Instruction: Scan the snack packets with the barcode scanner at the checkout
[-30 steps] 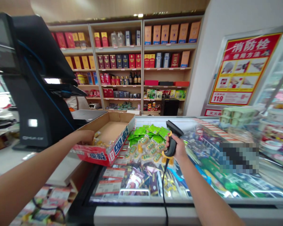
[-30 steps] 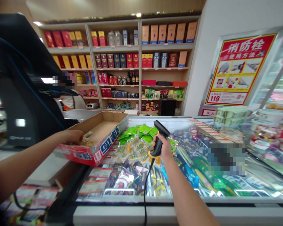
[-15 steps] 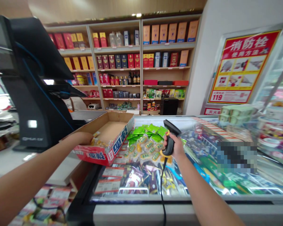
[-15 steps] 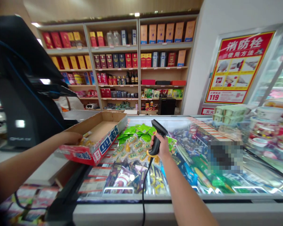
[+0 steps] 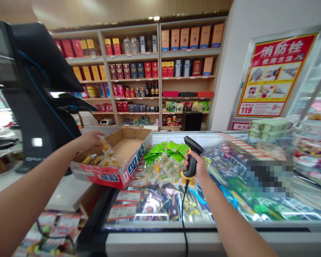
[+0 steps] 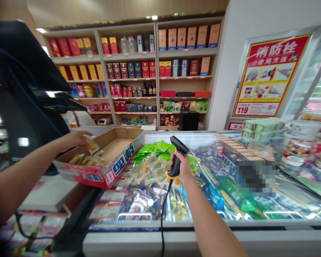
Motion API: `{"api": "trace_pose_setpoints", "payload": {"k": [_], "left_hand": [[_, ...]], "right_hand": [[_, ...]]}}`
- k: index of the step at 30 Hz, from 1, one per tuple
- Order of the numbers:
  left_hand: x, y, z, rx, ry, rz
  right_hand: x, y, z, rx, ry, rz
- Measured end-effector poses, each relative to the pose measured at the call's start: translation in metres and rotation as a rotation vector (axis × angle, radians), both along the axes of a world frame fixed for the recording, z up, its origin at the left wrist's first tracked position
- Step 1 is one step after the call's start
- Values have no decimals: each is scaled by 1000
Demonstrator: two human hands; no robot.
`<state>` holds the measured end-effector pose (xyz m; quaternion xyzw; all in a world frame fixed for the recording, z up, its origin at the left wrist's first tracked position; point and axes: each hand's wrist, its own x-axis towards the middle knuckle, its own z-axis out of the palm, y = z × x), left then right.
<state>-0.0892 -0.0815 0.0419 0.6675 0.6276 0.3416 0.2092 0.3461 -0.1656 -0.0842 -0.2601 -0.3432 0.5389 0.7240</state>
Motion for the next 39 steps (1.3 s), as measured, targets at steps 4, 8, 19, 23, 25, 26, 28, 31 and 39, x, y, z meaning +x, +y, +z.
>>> {"api": "trace_pose_setpoints", "payload": {"k": [4, 8, 19, 23, 25, 26, 28, 31, 39], "left_hand": [[59, -19, 11, 42, -573, -95], [134, -41, -9, -32, -1049, -364], [229, -45, -91, -587, -1597, -343], [218, -44, -101, -574, -1512, -504], [216, -45, -104, -558, -1477, -563], [216, -46, -106, -552, -1472, -582], [217, -46, -109, -546, -1470, -610], [217, -44, -114, -564, -1488, -615], [213, -32, -119, -470, -1811, -463]], "right_hand": [[0, -1, 0, -7, -1, 11], [-1, -1, 0, -8, -12, 20], [-4, -4, 1, -33, -51, 46], [-7, -9, 4, -9, -80, 84], [-8, -12, 6, -16, -111, 151], [-8, -14, 6, -21, -138, 192], [-9, -17, 6, -27, -204, 269], [-10, -19, 3, -15, -291, 333], [-14, -19, 0, 0, -465, 448]]}}
